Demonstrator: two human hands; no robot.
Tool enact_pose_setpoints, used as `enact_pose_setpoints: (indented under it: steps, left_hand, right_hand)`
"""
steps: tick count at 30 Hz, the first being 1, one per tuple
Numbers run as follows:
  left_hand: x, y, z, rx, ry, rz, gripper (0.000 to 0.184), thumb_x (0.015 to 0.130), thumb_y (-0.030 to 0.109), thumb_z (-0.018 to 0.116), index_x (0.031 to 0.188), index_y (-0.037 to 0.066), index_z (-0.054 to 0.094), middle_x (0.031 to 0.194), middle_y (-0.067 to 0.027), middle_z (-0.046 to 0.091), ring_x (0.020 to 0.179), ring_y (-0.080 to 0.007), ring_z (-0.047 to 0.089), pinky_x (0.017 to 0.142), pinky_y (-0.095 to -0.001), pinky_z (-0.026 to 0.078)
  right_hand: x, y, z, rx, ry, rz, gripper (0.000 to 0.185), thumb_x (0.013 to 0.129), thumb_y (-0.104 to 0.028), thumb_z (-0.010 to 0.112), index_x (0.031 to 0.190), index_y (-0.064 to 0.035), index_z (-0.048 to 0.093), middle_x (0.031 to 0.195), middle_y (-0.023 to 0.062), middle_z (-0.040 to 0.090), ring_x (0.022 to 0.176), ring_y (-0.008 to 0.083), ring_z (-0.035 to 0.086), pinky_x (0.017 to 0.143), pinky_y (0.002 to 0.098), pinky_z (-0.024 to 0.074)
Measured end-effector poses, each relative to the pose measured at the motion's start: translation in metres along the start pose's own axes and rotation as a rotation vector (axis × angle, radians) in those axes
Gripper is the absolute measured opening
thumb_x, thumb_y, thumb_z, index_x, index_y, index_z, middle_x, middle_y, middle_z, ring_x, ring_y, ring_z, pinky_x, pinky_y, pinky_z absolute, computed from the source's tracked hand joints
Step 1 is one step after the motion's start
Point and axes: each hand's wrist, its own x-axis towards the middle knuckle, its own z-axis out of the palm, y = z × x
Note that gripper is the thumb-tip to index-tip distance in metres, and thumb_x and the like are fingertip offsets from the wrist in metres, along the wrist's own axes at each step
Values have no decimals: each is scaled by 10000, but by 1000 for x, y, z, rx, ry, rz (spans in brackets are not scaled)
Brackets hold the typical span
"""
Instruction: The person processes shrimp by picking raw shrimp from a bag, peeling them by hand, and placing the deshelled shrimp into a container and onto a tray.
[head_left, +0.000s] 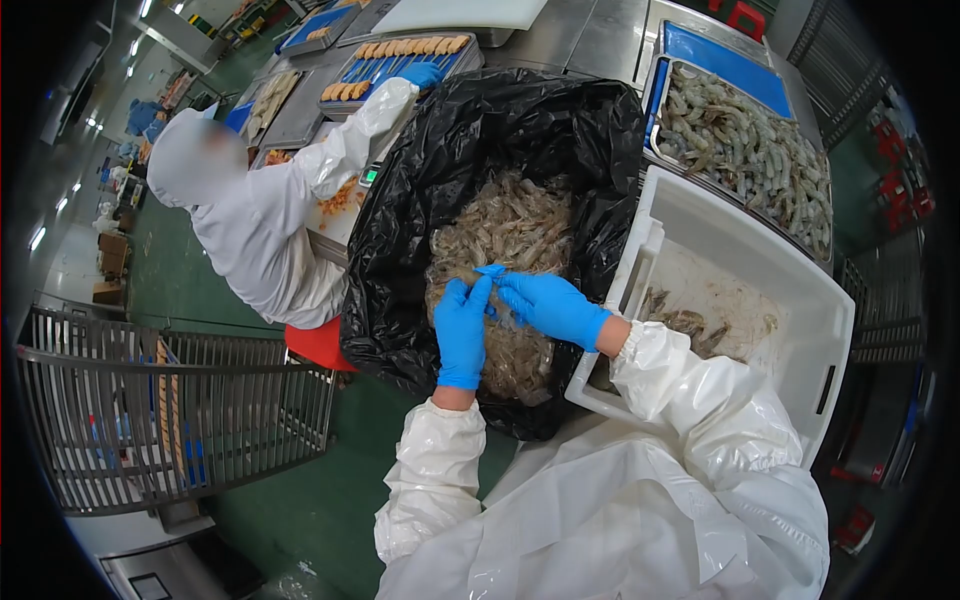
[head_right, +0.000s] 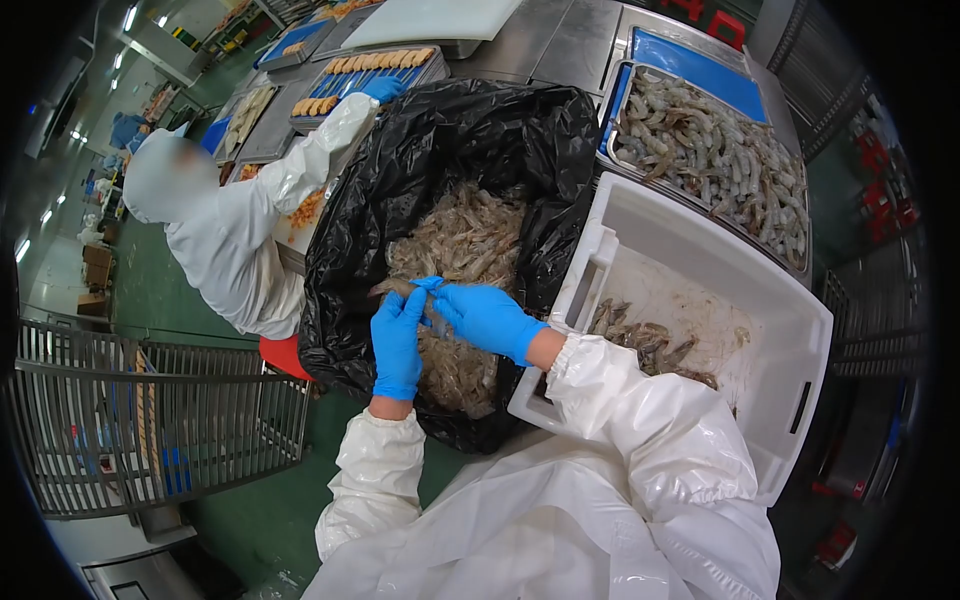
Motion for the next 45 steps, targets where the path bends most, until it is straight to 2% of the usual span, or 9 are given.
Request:
enact_pose_setpoints:
  steps: [2, 5, 14, 23, 26, 29, 32, 41, 45]
  left_hand:
    - [3, -11, -5, 171, -22, 68, 200, 902, 185, 625, 839, -5, 621, 743, -23, 587, 623, -87, 488, 595, -243, 417]
    - [6, -17, -4, 297, -61, 166, 187, 912, 146, 602, 1007, -8, 648, 801, -31, 638, 665, -91, 553, 621, -230, 440]
    - [-2, -12, -1, -97, -128, -29, 248, 933, 184, 578, 1070, -12, 641, 774, -17, 611, 662, -91, 518, 599, -238, 407]
    - [-6, -10, -1, -467, -223, -125, 327, 955, 187, 532, 1180, -49, 562, 1125, -113, 627, 1015, -181, 594, 895, -298, 471]
    - [-3, -6, -7, -556, -268, -101, 341, 949, 192, 546, 1197, -41, 555, 1135, -111, 626, 998, -177, 594, 887, -303, 467]
    - [-4, 7, -9, -79, -179, 21, 280, 944, 153, 549, 1169, -13, 561, 1126, -81, 626, 985, -136, 574, 899, -275, 442]
    - [-9, 7, 0, 45, -164, 171, 237, 934, 132, 563, 1124, -7, 587, 1135, -87, 630, 974, -146, 578, 898, -280, 440]
    - [-15, 0, 6, -341, -154, -23, 301, 924, 155, 588, 1164, -25, 578, 1090, -90, 631, 954, -147, 591, 858, -279, 465]
    - [-17, 2, -2, -679, -242, -213, 292, 946, 181, 549, 1141, -33, 585, 1058, -92, 643, 987, -163, 589, 897, -300, 455]
  right_hand:
    - [-1, -7, -8, -47, -205, 93, 251, 968, -279, 413, 1036, -71, 537, 778, 121, 665, 678, 300, 651, 599, 393, 512]
    - [-5, -12, -8, 28, -112, 104, 263, 975, -297, 394, 997, -72, 529, 759, 112, 666, 670, 290, 654, 604, 394, 510]
    - [-14, -6, 5, 223, -20, 174, 322, 990, -308, 379, 936, -49, 563, 709, 102, 643, 578, 231, 616, 571, 352, 490]
    - [-17, -1, 22, 700, 118, 307, 307, 972, -289, 415, 912, -33, 573, 707, 126, 626, 614, 208, 587, 608, 344, 473]
    - [-13, 4, 0, 922, -141, 339, 298, 976, -281, 419, 940, -21, 560, 707, 126, 625, 631, 180, 572, 631, 326, 479]
    - [-15, -8, -17, 797, -197, 263, 282, 982, -270, 400, 957, -25, 539, 703, 120, 637, 652, 207, 608, 658, 332, 489]
    - [-13, -15, -21, 101, -232, 114, 264, 962, -265, 420, 1019, -31, 529, 697, 115, 645, 685, 260, 636, 645, 372, 498]
    - [-24, -7, 9, 128, 139, 120, 249, 951, -188, 425, 1100, -42, 561, 696, 124, 625, 598, 257, 630, 588, 359, 494]
    - [-22, 5, -2, 941, -205, 278, 239, 894, -222, 488, 1046, -59, 575, 787, 166, 642, 659, 328, 608, 611, 437, 472]
